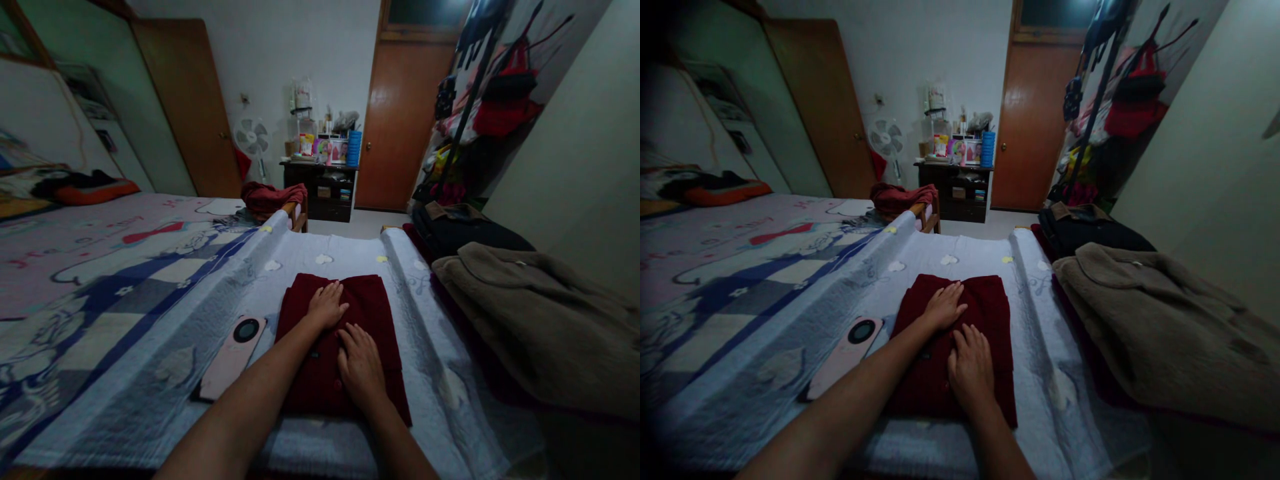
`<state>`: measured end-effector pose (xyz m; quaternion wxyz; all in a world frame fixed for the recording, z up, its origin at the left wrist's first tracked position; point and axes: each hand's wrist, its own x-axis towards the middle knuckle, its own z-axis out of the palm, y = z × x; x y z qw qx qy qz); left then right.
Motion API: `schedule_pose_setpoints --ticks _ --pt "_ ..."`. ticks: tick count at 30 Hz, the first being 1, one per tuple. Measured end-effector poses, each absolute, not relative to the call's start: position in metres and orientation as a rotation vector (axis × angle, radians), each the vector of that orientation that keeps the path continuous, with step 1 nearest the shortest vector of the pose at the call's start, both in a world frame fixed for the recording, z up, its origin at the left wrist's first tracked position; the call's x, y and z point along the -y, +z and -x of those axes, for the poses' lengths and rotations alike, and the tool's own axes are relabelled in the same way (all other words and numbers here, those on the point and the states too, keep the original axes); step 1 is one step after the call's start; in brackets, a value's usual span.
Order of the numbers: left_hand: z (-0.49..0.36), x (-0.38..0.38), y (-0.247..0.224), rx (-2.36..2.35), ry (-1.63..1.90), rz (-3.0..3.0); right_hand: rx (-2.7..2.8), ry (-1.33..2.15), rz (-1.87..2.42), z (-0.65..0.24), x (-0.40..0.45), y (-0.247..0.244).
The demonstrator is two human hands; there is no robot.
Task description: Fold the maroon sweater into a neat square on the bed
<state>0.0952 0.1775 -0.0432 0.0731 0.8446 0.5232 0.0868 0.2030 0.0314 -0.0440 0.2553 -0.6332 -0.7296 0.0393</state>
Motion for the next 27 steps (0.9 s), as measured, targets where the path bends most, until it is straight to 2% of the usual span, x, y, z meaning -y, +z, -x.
schedule_pose_setpoints --ticks 8,27 --pt "-0.112 -0.18 -0.031 -1.711 0.339 -2.519 1.975 0.146 1.714 -0.204 -0.032 -0.044" --pt "-0.11 -0.212 -0.035 -1.815 0.487 -2.604 1.961 0.211 1.731 -0.203 -0.029 -0.04"
